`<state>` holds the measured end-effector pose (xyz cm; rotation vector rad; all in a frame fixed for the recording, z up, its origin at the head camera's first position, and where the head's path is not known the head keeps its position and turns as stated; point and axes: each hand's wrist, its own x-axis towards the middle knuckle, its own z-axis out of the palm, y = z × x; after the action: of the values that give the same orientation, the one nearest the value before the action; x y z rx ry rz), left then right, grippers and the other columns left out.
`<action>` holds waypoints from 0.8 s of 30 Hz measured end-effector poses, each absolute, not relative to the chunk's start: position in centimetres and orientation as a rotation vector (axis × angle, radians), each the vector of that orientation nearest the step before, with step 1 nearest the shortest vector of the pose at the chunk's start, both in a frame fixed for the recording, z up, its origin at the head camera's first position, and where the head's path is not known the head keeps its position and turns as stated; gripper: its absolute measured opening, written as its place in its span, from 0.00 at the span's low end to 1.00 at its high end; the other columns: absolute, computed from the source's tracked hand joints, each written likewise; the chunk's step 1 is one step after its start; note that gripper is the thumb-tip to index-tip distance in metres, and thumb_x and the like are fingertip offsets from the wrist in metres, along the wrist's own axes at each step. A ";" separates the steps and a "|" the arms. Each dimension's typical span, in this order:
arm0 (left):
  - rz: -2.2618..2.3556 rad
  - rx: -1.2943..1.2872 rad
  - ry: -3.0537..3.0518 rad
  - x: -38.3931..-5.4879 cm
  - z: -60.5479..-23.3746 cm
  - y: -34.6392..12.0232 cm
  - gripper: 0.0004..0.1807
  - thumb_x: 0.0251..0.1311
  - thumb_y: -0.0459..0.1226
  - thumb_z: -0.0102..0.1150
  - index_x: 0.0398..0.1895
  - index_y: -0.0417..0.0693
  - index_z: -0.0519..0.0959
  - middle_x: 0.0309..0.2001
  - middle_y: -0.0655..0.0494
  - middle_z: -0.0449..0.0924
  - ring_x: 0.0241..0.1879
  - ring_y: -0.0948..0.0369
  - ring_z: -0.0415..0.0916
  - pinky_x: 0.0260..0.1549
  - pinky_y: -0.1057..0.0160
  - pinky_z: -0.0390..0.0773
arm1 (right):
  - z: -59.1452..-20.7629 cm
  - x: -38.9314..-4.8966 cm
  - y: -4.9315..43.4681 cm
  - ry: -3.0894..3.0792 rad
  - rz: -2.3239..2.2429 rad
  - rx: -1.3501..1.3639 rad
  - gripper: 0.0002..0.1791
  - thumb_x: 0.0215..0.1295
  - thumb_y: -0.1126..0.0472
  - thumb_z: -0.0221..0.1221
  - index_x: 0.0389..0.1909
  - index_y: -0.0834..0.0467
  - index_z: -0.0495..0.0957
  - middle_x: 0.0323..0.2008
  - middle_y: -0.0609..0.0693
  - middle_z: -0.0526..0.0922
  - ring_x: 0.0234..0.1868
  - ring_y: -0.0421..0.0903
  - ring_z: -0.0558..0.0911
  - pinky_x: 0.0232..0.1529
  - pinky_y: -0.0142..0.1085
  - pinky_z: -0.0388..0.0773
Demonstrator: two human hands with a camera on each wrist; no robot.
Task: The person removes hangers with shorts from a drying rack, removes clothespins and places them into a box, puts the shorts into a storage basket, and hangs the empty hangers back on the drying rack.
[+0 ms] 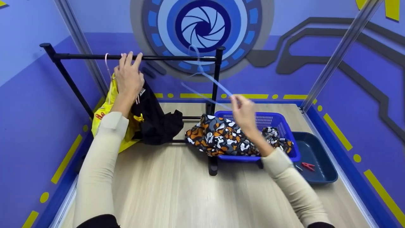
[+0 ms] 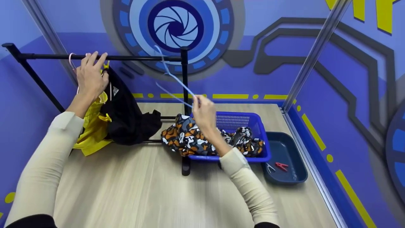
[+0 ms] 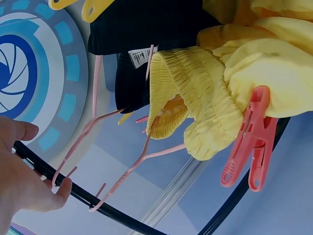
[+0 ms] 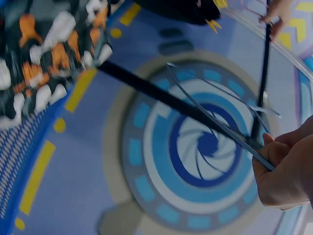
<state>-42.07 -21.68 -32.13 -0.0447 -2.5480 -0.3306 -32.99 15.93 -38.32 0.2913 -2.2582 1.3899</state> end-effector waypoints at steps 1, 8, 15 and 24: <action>-0.332 -0.044 -2.545 -42.1 -32.2 -21.6 0.32 0.72 0.32 0.50 0.78 0.56 0.63 0.79 0.44 0.59 0.79 0.45 0.53 0.62 0.33 0.68 | -39.1 -33.2 15.2 -2.266 1.391 0.297 0.14 0.77 0.65 0.52 0.46 0.70 0.83 0.20 0.54 0.76 0.13 0.37 0.63 0.12 0.22 0.55; -0.315 -0.039 -2.566 -41.9 -32.1 -21.6 0.34 0.71 0.32 0.50 0.79 0.57 0.61 0.79 0.45 0.58 0.79 0.46 0.52 0.60 0.33 0.70 | -43.4 -34.2 11.4 -2.280 1.332 0.322 0.12 0.77 0.66 0.51 0.46 0.69 0.81 0.23 0.58 0.79 0.19 0.38 0.66 0.18 0.25 0.60; -0.297 -0.045 -2.575 -42.1 -32.0 -21.4 0.35 0.70 0.32 0.49 0.80 0.57 0.60 0.80 0.46 0.56 0.80 0.46 0.51 0.56 0.33 0.73 | -45.1 -35.1 9.5 -2.378 1.475 0.430 0.12 0.78 0.66 0.50 0.48 0.68 0.80 0.28 0.56 0.80 0.24 0.39 0.69 0.24 0.27 0.65; -0.287 -0.056 -2.560 -42.0 -32.1 -21.7 0.35 0.68 0.31 0.50 0.79 0.56 0.62 0.79 0.45 0.59 0.79 0.46 0.53 0.51 0.34 0.76 | -45.2 -35.4 7.8 -2.508 1.508 0.515 0.13 0.75 0.65 0.56 0.49 0.66 0.86 0.27 0.56 0.83 0.22 0.37 0.74 0.23 0.25 0.70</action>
<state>-42.05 -21.66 -32.05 -0.0563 -2.5598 -0.2871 -35.45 7.77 -45.24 0.5152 -2.5084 1.5083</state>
